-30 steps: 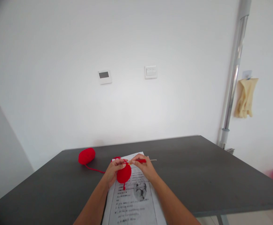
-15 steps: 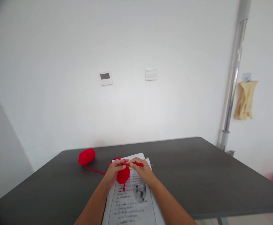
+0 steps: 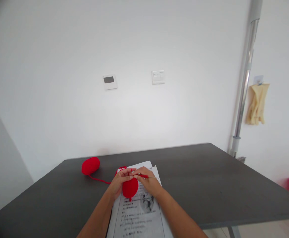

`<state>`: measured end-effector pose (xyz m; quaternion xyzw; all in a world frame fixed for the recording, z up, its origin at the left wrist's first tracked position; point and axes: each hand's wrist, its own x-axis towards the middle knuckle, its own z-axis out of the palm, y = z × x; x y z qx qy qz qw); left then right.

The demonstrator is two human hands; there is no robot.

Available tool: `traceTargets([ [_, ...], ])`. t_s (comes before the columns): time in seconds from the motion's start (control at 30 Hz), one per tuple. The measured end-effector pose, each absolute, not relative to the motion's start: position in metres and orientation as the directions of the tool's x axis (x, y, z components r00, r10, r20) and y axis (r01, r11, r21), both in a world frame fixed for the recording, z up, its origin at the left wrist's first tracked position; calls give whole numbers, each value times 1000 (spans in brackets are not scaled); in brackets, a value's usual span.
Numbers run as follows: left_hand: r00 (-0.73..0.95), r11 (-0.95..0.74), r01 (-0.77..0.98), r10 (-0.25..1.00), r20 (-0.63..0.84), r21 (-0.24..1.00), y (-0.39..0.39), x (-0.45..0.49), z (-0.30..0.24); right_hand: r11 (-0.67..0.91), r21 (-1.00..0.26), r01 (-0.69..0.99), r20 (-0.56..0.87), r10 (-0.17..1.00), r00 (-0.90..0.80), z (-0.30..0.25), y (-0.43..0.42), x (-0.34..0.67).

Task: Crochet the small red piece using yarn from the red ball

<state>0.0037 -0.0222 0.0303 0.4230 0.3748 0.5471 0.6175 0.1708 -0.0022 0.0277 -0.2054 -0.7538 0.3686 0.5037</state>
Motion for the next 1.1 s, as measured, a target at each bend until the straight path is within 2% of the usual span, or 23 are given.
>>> traceTargets([
  [0.17, 147, 26, -377, 989, 32, 926, -23, 7, 32, 772, -634, 33, 671, 572, -471, 27, -4, 171],
  [0.5, -78, -91, -321, 995, 69, 943, -14, 17, 25, 856, -485, 179, 704, 503, -502, 27, -9, 166],
  [0.7, -25, -5, -498, 1000, -8, 867, -19, 21, 26, 895, -391, 216, 747, 446, -493, 27, -12, 162],
  [0.8, 47, 46, -532, 999, -25, 846, -22, 20, 28, 894, -398, 205, 751, 446, -487, 30, -14, 163],
  [1.1, 126, 96, -494, 991, -38, 864, -22, 18, 32, 820, -550, 158, 703, 557, -443, 30, -14, 168],
])
